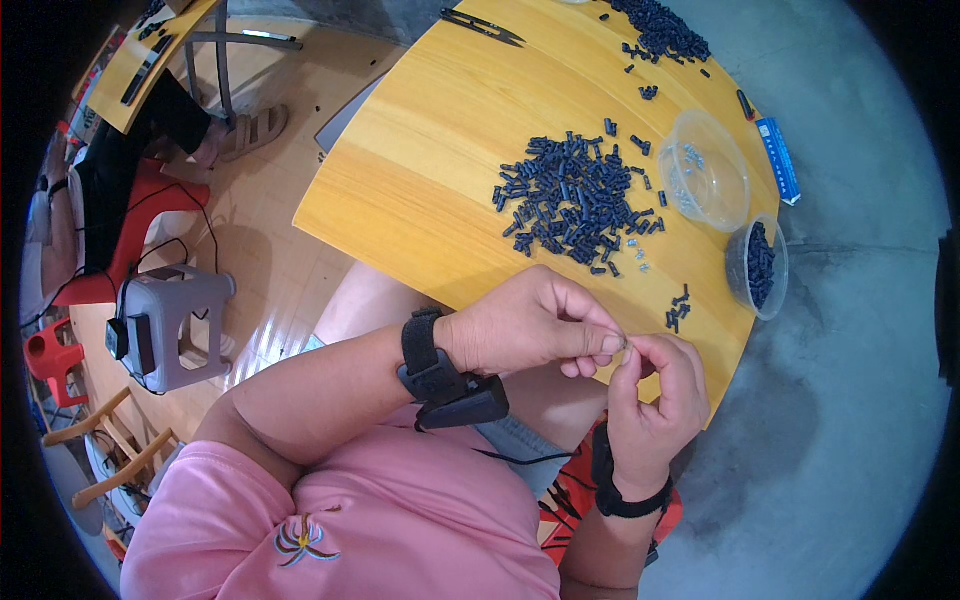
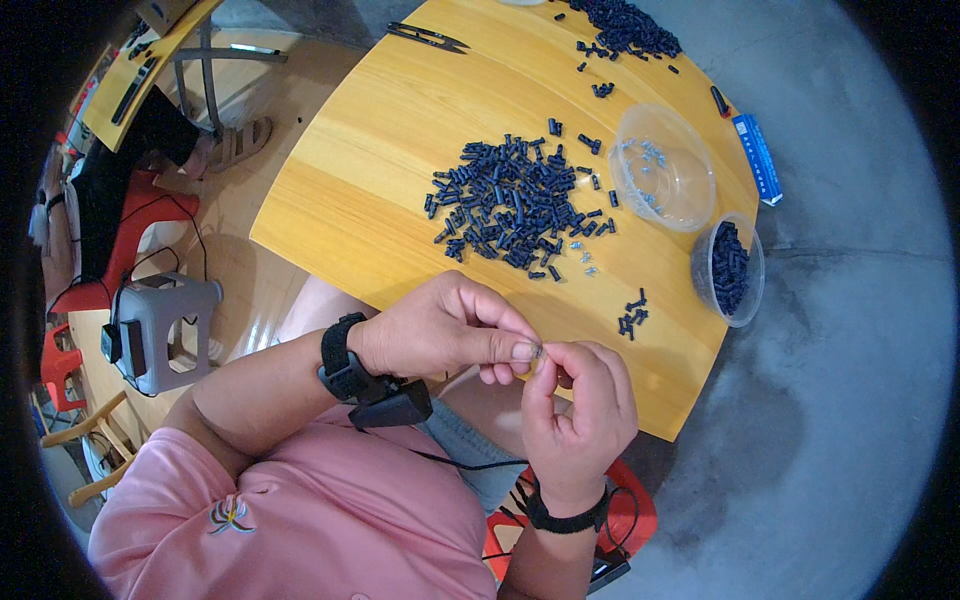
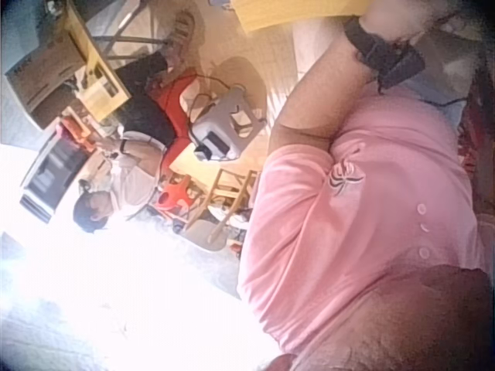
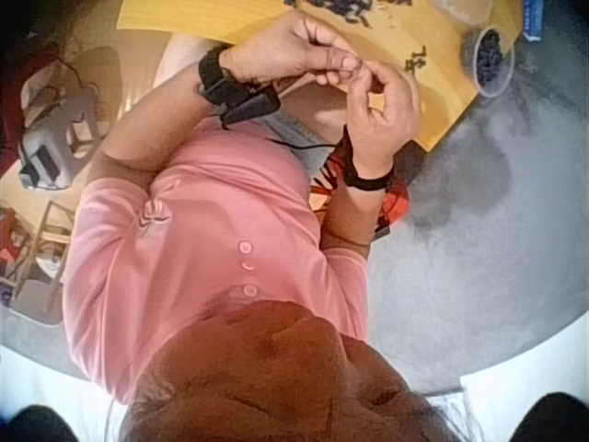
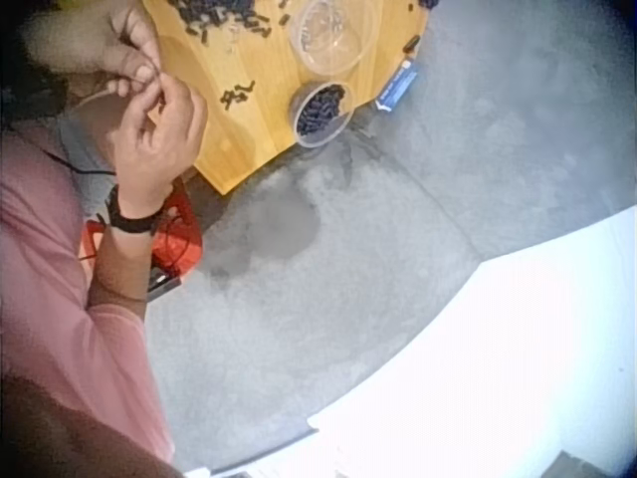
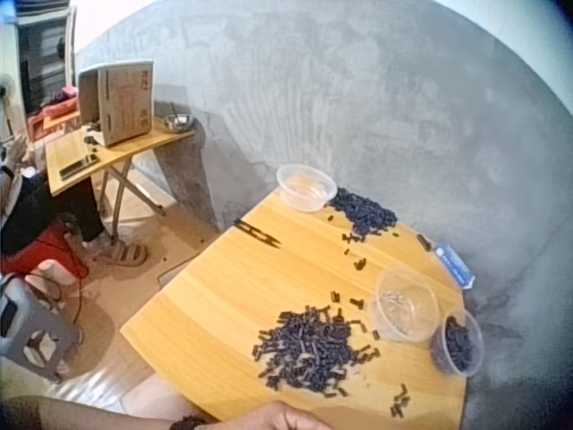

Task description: Assembling or sorting small blue plastic components at a table.

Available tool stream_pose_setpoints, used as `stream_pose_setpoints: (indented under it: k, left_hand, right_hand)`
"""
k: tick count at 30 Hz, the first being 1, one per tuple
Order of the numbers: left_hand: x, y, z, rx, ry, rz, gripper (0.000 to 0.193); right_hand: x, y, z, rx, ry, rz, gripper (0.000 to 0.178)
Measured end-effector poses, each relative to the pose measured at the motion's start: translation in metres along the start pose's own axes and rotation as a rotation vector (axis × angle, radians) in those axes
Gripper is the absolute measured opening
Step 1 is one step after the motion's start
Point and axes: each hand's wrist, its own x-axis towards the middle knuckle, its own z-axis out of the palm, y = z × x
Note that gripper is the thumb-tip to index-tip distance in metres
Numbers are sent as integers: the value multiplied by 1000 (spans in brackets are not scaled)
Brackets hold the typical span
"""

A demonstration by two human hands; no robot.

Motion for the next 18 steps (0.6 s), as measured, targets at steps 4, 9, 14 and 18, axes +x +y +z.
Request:
stream_pose_setpoints:
  k: [4,9,14,18]
  left_hand:
    - [1,-1,1,-63,3,-44,20]
    - [0,-9,1,-140,-18,3,20]
    - [3,-11,7,-180,37,22,19]
    - [2,-13,5,-198,34,18,17]
  right_hand:
    - [-3,-3,2,-5,47,41,14]
    - [-5,-5,7,1,98,48,14]
    - [-6,-5,11,-9,140,48,14]
    - [-7,-6,14,-37,151,59,14]
